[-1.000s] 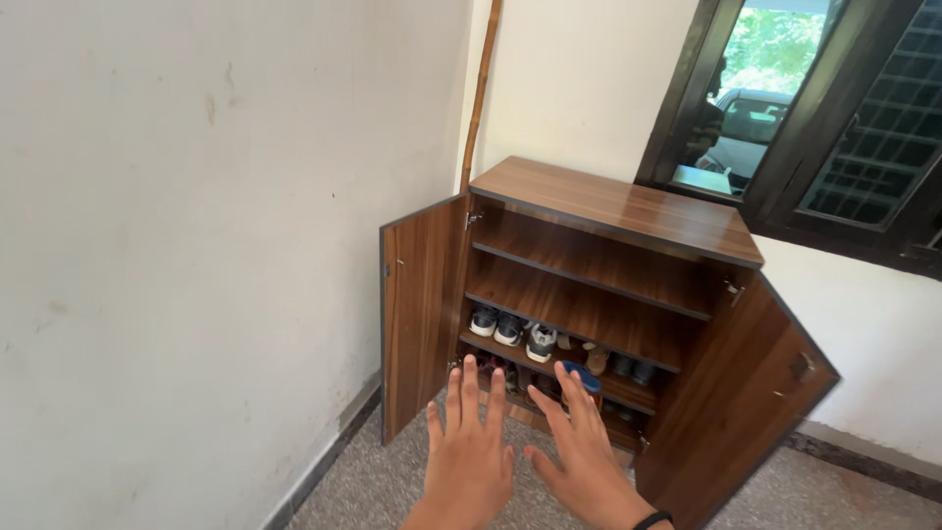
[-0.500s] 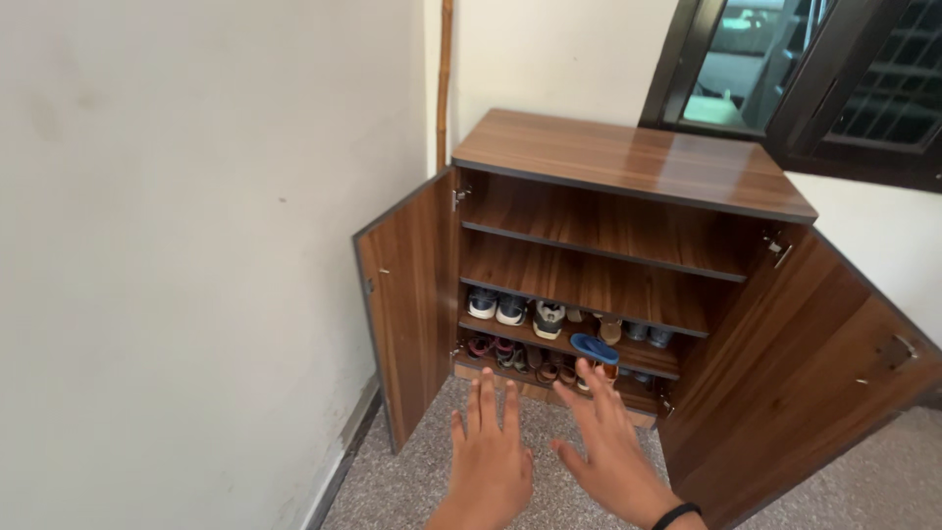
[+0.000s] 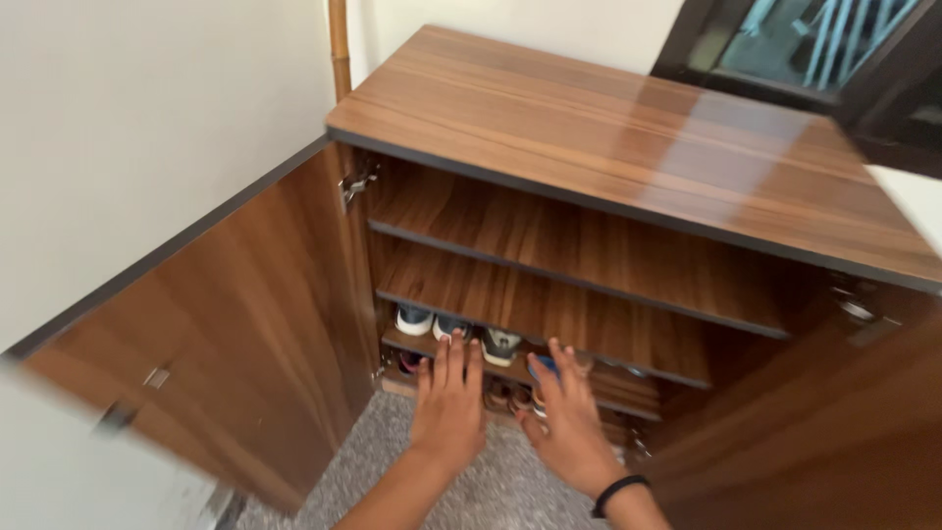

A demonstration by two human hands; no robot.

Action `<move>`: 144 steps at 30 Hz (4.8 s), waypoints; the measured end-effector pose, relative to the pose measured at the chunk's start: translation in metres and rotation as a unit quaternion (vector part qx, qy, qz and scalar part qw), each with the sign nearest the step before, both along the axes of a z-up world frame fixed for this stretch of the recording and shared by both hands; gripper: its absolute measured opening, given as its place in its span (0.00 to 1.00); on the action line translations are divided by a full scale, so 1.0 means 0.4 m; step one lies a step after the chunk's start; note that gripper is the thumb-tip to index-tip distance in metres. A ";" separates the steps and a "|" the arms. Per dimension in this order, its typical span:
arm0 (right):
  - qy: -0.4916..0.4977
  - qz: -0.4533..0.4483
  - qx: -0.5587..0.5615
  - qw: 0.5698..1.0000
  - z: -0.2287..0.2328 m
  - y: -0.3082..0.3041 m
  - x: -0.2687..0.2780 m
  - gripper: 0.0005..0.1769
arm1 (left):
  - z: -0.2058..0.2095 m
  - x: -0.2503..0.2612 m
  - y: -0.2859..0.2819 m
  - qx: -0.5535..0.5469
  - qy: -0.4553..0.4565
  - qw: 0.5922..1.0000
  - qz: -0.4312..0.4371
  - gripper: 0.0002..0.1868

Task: The person repeatedly takes pairs of shoes and sandals from a wooden shoe cabinet and places them on the tiled floor near a parked car. The person handles formal shoes, flip-flops, and sneakers one by one, moving them from the cabinet shelves to the floor.

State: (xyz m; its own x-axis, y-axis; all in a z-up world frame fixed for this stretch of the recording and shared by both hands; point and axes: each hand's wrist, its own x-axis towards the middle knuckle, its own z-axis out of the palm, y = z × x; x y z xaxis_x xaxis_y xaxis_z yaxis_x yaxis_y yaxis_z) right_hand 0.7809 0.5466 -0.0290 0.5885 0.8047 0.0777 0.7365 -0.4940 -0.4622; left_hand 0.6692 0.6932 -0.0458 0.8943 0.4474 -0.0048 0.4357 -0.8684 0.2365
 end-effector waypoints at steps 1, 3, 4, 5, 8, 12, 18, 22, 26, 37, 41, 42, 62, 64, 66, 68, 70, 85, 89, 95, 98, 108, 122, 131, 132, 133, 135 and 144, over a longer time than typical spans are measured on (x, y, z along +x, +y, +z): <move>-0.008 -0.005 -0.009 1.000 -0.010 0.040 0.048 0.45 | -0.004 0.053 0.043 -0.001 -0.019 1.000 0.004 0.54; -0.055 0.004 0.007 0.998 -0.043 0.102 0.128 0.47 | -0.030 0.142 0.103 -0.008 -0.055 0.998 0.016 0.57; -0.079 0.011 0.012 0.997 -0.065 0.122 0.154 0.48 | -0.052 0.166 0.119 0.018 -0.017 1.000 0.011 0.57; -0.089 -0.019 0.023 0.996 -0.077 0.157 0.196 0.47 | -0.060 0.217 0.154 0.054 0.008 0.998 0.000 0.56; -0.123 -0.092 0.055 0.987 -0.133 0.247 0.265 0.46 | -0.101 0.327 0.233 0.177 -0.021 0.984 -0.017 0.54; -0.239 -0.145 0.098 0.955 -0.214 0.358 0.339 0.51 | -0.179 0.472 0.320 0.248 -0.148 0.957 -0.026 0.51; -0.394 -0.217 0.230 0.863 -0.335 0.433 0.375 0.42 | -0.350 0.581 0.361 0.301 -0.388 0.871 0.021 0.35; -0.398 -0.241 0.301 0.832 -0.364 0.463 0.389 0.38 | -0.343 0.595 0.368 0.335 -0.442 0.832 0.022 0.35; -0.415 -0.203 0.303 0.833 -0.380 0.425 0.365 0.40 | -0.341 0.528 0.365 0.288 -0.453 0.843 -0.044 0.40; -0.463 -0.222 0.269 0.815 -0.409 0.452 0.382 0.46 | -0.314 0.469 0.382 0.235 -0.406 0.876 -0.109 0.51; -0.470 -0.268 0.272 0.796 -0.417 0.497 0.407 0.48 | -0.321 0.500 0.398 0.221 -0.415 0.876 -0.110 0.53; -0.479 -0.263 0.275 0.791 -0.425 0.494 0.408 0.49 | -0.344 0.503 0.393 0.212 -0.423 0.874 -0.113 0.54; -0.429 -0.065 0.423 0.796 -0.517 0.441 0.343 0.30 | -0.657 0.359 0.605 0.226 0.024 0.974 0.025 0.60; -0.376 0.041 0.481 0.791 -0.635 0.463 0.292 0.18 | -0.656 0.369 0.602 0.232 0.046 0.971 0.038 0.61; -0.250 0.049 0.272 0.928 -0.756 0.498 0.263 0.09 | -0.654 0.384 0.599 0.234 0.052 0.970 0.045 0.61; -0.168 0.039 0.186 0.967 -0.850 0.546 0.255 0.14 | -0.660 0.377 0.596 0.234 0.054 0.970 0.047 0.62; -0.193 0.030 0.259 0.946 -0.892 0.621 0.284 0.28 | -0.649 0.373 0.603 0.218 0.085 0.972 0.037 0.64; -0.191 0.022 0.185 0.964 -0.900 0.731 0.341 0.41 | -0.662 0.407 0.595 0.217 0.098 0.968 0.081 0.63; -0.194 0.000 0.198 0.961 -0.886 0.693 0.285 0.38 | -0.658 0.408 0.607 0.268 0.114 0.952 0.093 0.61; -0.148 -0.004 0.244 0.958 -0.902 0.606 0.255 0.29 | -0.677 0.414 0.596 0.260 0.117 0.953 0.103 0.61; -0.146 -0.041 0.321 0.935 -0.935 0.577 0.240 0.28 | -0.672 0.414 0.594 0.296 0.124 0.941 0.110 0.61; 0.039 -0.068 0.388 0.918 -1.025 0.552 0.265 0.35 | -0.775 0.336 0.465 0.031 -0.360 0.925 0.120 0.48; 0.481 -0.138 0.440 0.746 -1.114 0.488 0.283 0.29 | -1.021 0.432 0.488 -0.355 -0.321 0.833 0.279 0.34; 0.567 -0.127 0.326 0.745 -1.082 0.511 0.299 0.38 | -1.045 0.412 0.473 -0.354 -0.290 0.847 0.271 0.39; 0.568 -0.114 0.328 0.746 -1.084 0.514 0.300 0.39 | -1.044 0.408 0.477 -0.372 -0.296 0.836 0.274 0.36; 0.567 -0.100 0.330 0.748 -1.085 0.516 0.302 0.39 | -1.041 0.404 0.479 -0.363 -0.286 0.846 0.267 0.36; 0.554 -0.108 0.336 0.754 -1.087 0.522 0.306 0.40 | -1.036 0.401 0.487 -0.347 -0.266 0.863 0.254 0.35; 0.539 -0.094 0.359 0.756 -1.100 0.539 0.308 0.41 | -1.090 0.425 0.510 -0.295 -0.319 0.876 0.211 0.30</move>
State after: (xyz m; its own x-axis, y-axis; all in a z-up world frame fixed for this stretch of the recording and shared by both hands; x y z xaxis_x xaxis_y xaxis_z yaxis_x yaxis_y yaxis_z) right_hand 0.9043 0.7620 -0.4692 0.7202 0.6770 -0.1516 -0.3110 0.1197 -0.9429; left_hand 0.8394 0.8973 -0.4818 0.5548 0.8266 0.0943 0.3035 -0.3066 0.9022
